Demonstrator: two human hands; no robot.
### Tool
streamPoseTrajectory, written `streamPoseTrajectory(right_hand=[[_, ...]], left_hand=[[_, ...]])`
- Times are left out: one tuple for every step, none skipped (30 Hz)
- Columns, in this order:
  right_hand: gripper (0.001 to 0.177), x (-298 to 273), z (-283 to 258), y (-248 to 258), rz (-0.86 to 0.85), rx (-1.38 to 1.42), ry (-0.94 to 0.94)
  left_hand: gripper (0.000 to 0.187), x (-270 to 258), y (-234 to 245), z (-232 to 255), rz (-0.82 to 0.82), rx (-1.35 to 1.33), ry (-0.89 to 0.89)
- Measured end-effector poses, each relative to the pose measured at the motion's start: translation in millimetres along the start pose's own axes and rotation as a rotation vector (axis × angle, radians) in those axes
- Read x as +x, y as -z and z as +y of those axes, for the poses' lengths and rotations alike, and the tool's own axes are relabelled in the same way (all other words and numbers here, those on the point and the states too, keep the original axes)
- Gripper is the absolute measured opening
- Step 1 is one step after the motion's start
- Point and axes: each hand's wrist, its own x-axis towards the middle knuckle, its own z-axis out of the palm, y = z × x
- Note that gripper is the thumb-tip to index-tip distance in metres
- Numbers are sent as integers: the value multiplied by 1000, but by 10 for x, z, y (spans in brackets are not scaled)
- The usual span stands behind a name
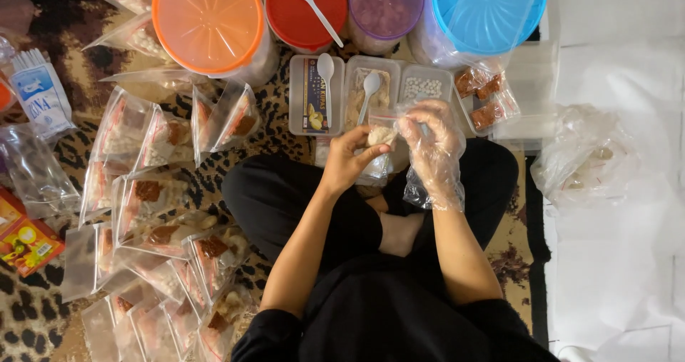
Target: A person sitting on the floor is packaging small food items into individual plastic bags using a spoon.
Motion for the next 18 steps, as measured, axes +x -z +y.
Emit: streamPoseTrajectory(right_hand=[[18, -19, 18, 1, -11, 21, -10], [18, -47, 45, -6, -11, 22, -9], [18, -76, 70, -16, -22, 6, 5], [18, -104, 95, -24, -34, -10, 19], [18, -113, 75, -23, -31, -10, 20], [19, -123, 56, -21, -25, -30, 22], [20, -134, 36, -19, -21, -48, 24], [20, -165, 55, -28, -20, -47, 25], [18, -192, 76, -39, -3, -18, 18], [17, -219, 95, -52, 13, 12, 12], [17, -251, 118, -68, 13, 13, 13], [17, -282, 140, -84, 9, 42, -2], [17, -309, 164, -101, 6, 72, -17], [17, -304, 126, -99, 6, 73, -15], [16, -307, 86, -99, -14, 107, -32], [17, -311, 48, -98, -35, 141, -49], [17, -321, 66, -103, -34, 141, -49], [17, -331, 84, -108, -30, 141, -52]], left_hand=[[32, -11, 9, 11, -9, 34, 4], [32, -22, -11, 45, -9, 35, 3], [25, -35, -27, 83, -3, -33, 49], [19, -48, -45, 121, 2, -101, 94], [19, -63, -36, 84, 0, -101, 93], [18, -78, -28, 47, 14, -82, 97], [18, -99, -20, 10, 31, -63, 101], [18, -128, -18, 29, 31, -62, 100], [21, -152, -14, 49, 27, -66, 95], [25, -176, -8, 69, 23, -69, 90], [25, -189, -19, 68, 23, -68, 88], [23, -202, -29, 68, 15, -78, 76], [22, -210, -38, 68, 7, -87, 63], [22, -218, -62, 48, 7, -86, 61], [20, -235, -84, 26, 74, -90, 64], [19, -251, -107, 3, 141, -93, 67], [19, -255, -115, 41, 141, -93, 66], [17, -258, -125, 79, 174, -86, 58]])
